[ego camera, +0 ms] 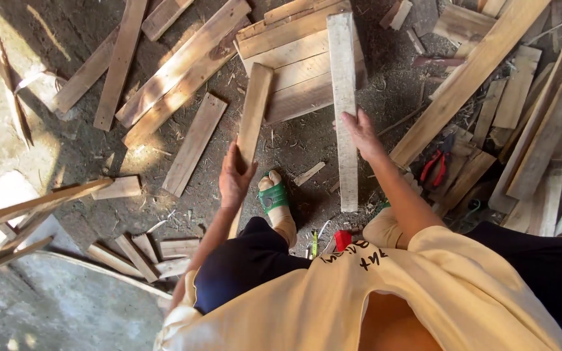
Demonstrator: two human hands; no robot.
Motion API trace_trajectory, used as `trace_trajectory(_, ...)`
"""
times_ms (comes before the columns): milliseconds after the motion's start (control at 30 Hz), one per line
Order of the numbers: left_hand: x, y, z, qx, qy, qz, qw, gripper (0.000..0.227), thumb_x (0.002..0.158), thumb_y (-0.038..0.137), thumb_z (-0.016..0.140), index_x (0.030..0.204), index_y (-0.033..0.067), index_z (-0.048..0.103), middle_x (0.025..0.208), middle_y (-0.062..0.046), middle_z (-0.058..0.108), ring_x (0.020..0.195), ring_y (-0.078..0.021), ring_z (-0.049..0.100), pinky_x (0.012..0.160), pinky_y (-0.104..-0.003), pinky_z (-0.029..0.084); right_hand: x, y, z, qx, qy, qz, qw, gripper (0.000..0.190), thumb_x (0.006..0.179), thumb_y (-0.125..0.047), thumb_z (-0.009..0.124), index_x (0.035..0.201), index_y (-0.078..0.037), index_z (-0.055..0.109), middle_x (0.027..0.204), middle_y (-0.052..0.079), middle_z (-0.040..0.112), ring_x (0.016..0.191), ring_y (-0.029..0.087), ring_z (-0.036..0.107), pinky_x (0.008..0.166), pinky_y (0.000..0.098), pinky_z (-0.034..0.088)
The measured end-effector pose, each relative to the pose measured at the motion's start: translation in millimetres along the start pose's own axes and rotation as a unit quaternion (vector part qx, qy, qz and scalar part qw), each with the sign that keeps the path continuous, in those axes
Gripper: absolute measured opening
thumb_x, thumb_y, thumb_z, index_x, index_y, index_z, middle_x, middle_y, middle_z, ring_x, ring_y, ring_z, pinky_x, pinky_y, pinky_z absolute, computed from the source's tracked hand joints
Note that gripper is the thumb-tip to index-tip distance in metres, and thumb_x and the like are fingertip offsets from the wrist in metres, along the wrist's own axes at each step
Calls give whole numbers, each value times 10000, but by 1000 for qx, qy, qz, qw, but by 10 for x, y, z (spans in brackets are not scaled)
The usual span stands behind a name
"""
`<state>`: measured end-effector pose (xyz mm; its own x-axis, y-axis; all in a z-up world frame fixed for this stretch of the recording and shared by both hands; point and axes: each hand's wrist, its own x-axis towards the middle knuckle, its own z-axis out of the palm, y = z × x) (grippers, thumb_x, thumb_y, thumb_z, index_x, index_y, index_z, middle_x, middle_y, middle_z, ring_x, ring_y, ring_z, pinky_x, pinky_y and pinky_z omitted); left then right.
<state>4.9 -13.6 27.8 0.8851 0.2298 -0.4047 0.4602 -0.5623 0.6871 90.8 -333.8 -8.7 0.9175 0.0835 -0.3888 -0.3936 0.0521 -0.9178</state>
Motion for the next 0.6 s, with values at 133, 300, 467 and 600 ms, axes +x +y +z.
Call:
trace_trajectory(133, -113, -623, 432, -4, 33, -22, 999, 932, 814, 320, 844, 1579, 383, 314, 1427, -177, 542, 1322, -458, 510, 1116, -571, 437, 102, 296, -38, 5, 29, -3, 1000, 397, 1014, -402, 650, 1239, -96, 535, 967, 41, 603, 884, 150, 668, 818, 349, 592)
trace_trajectory(300, -106, -621, 508, -18, 16, -28, 999, 972, 817, 299, 823, 1591, 414, 247, 1428, -235, 519, 1315, -508, 491, 1113, -584, 434, 115, 421, -70, -10, 51, -6, 999, 399, 1028, -411, 645, 1240, -96, 521, 996, 86, 617, 901, 187, 676, 820, 368, 604)
trace_trajectory(467, -75, -545, 634, 28, 12, 5, 1000, 922, 825, 330, 782, 1578, 448, 262, 1314, -188, 564, 1181, -474, 611, 1045, -537, 519, 171, 545, -178, -21, 40, 13, 999, 432, 1037, -454, 623, 1262, -103, 510, 970, 140, 663, 889, 224, 717, 814, 387, 622)
trace_trajectory(600, 85, -586, 586, 68, -18, 95, 993, 804, 866, 406, 748, 1565, 410, 350, 1163, -85, 510, 1093, -383, 603, 956, -476, 548, 165, 601, -138, -20, 48, 30, 998, 461, 1022, -488, 641, 1303, -145, 517, 969, 177, 702, 862, 238, 734, 771, 380, 624)
